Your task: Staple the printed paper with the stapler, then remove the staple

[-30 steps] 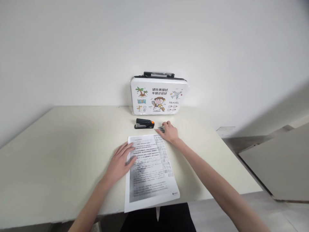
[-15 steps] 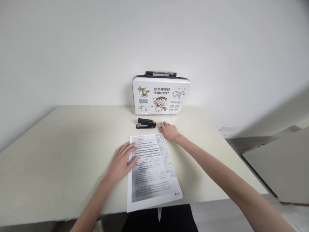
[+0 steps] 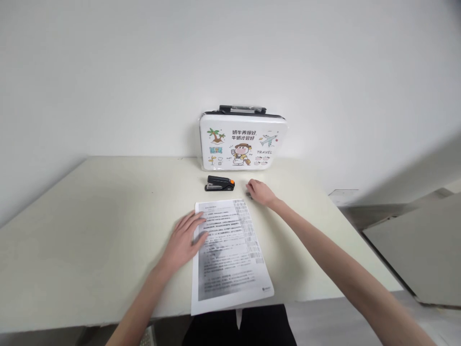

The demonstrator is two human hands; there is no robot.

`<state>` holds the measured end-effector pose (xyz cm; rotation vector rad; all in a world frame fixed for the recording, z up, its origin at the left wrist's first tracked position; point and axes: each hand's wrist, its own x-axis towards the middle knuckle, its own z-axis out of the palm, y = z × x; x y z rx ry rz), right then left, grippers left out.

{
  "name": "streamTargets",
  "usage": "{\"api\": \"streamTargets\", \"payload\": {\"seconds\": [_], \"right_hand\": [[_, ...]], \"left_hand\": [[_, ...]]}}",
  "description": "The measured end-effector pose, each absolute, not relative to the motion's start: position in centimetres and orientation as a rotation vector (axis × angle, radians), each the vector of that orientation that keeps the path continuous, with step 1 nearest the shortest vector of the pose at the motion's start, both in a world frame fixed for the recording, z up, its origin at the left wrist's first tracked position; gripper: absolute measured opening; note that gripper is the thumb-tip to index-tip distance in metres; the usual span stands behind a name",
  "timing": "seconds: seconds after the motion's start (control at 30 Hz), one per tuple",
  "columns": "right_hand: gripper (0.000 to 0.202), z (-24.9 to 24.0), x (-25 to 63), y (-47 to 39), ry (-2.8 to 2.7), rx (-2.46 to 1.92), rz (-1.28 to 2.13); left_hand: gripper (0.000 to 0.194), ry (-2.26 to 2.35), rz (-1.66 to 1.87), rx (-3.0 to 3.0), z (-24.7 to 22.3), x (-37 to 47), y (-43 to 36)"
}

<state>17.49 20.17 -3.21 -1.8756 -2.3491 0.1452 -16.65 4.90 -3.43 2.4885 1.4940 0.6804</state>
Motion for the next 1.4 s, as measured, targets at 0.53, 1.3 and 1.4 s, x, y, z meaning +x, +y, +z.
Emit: {"api": "streamTargets", "payload": {"seconds": [0.53, 1.3, 1.4], "right_hand": [[0.031, -3.9, 16.9, 19.2, -2.494, -1.853, 0.043], [0.056, -4.4, 19.1, 20.0, -1.323, -1.593, 1.105], [0.051, -4.6, 19.0, 18.7, -1.171, -1.371, 1.385]], "left_hand": [[0.037, 1.496, 0.681, 2.504, -3.5, -16.7, 4.9], [0.037, 1.495, 0.679, 2.521, -3.8, -16.9, 5.1], [0.037, 1.493, 0.691, 2.524, -3.8, -16.8, 5.1]]}}
